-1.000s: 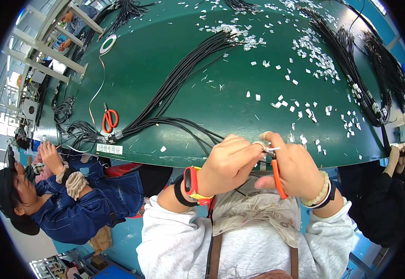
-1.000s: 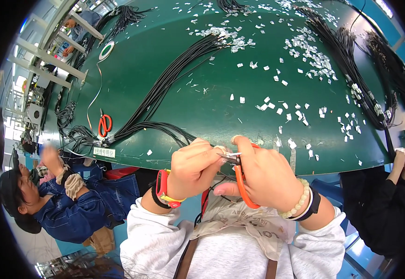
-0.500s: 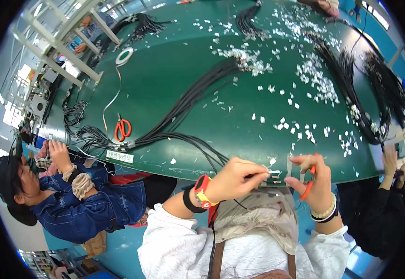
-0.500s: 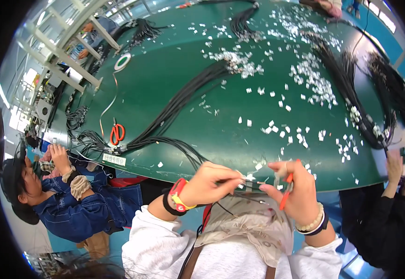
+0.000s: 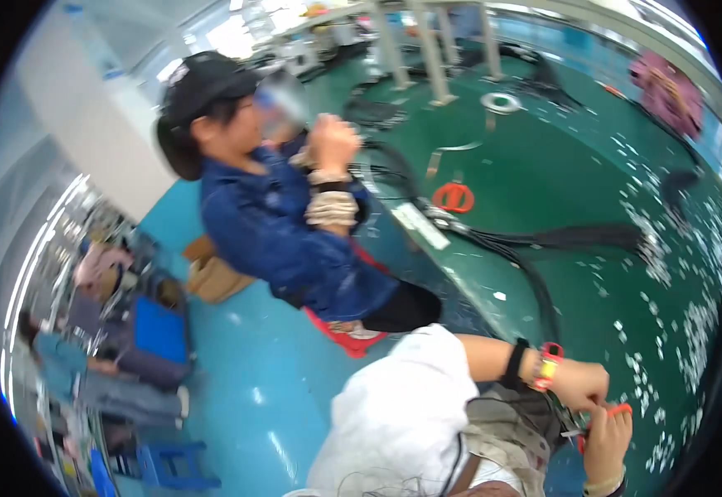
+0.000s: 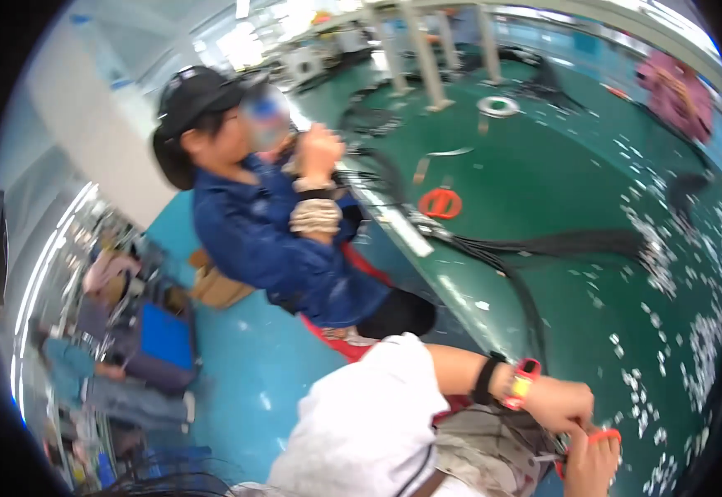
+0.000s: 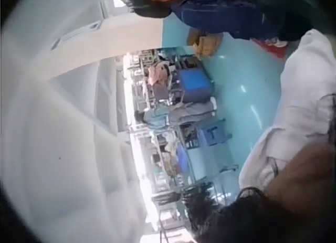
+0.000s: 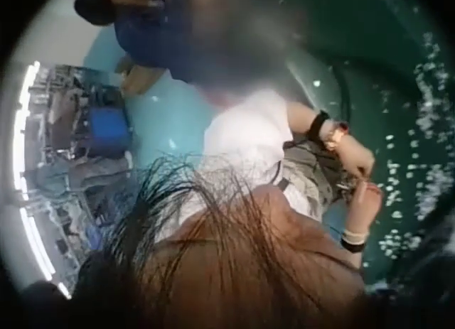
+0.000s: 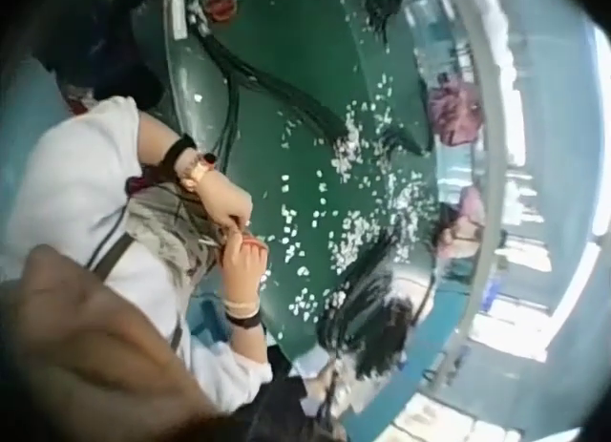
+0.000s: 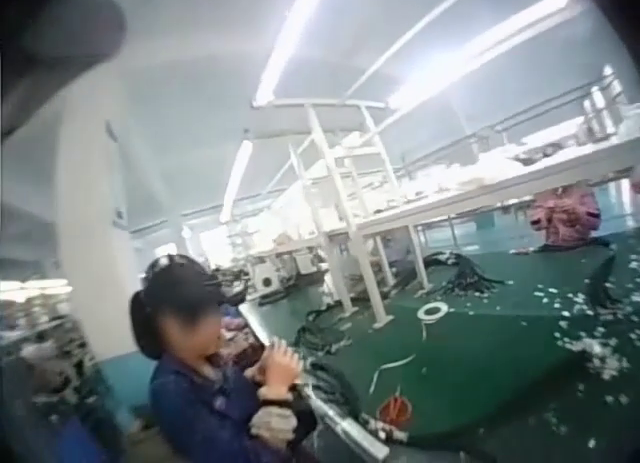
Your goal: The person pulls a cable from a bundle, peels the outer casing with shears, and removes the white insulation by hand. They then use the shears to trim the exposed wires and discard the waste onto the table.
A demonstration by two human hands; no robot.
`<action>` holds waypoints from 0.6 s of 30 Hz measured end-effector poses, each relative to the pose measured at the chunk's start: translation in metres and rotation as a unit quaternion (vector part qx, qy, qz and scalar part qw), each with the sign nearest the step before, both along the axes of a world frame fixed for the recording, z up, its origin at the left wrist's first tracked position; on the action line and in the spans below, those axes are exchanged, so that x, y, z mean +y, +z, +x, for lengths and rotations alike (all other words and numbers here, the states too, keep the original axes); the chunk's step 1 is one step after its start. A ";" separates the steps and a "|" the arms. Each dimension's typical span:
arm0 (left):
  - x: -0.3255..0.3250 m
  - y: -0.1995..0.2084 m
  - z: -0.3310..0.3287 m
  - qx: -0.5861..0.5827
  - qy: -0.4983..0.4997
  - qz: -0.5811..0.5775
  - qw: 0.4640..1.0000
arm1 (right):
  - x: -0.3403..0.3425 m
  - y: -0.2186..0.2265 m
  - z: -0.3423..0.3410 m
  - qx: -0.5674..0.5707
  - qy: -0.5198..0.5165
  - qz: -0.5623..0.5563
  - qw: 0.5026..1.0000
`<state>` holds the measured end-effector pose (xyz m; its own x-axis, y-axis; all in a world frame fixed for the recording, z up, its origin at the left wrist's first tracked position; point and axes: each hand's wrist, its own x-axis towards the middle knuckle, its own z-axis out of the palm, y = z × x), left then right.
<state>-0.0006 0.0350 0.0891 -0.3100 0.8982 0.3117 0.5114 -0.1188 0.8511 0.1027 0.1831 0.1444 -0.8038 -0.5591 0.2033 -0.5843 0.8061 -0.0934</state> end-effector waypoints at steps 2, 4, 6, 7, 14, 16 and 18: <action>0.006 -0.005 0.000 0.025 0.024 0.015 0.999 | 0.001 0.001 -0.003 0.023 0.036 0.031 0.999; 0.014 -0.018 -0.006 0.037 0.048 0.016 0.998 | 0.006 0.000 -0.013 0.050 0.076 0.073 0.993; 0.019 -0.027 -0.010 0.039 0.037 0.023 0.998 | 0.010 -0.005 -0.018 0.094 0.100 0.096 0.986; 0.019 -0.029 -0.013 0.039 0.051 0.022 0.998 | 0.011 -0.006 -0.020 0.115 0.110 0.108 0.981; 0.047 -0.065 -0.026 0.093 0.068 0.088 0.989 | 0.028 -0.008 -0.038 -0.024 0.138 -0.079 0.987; 0.044 -0.063 -0.017 0.127 0.112 0.101 0.980 | 0.036 -0.011 -0.045 -0.164 0.107 -0.203 0.959; 0.040 -0.053 -0.010 0.202 0.147 0.123 0.960 | 0.044 -0.016 -0.053 -0.301 0.060 -0.310 0.900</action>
<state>-0.0111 0.0753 0.0362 -0.3471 0.6746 0.6515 0.8366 -0.0913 0.5402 0.0492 0.2271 0.1288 -0.8140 -0.5784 0.0531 -0.3560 0.4246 -0.8325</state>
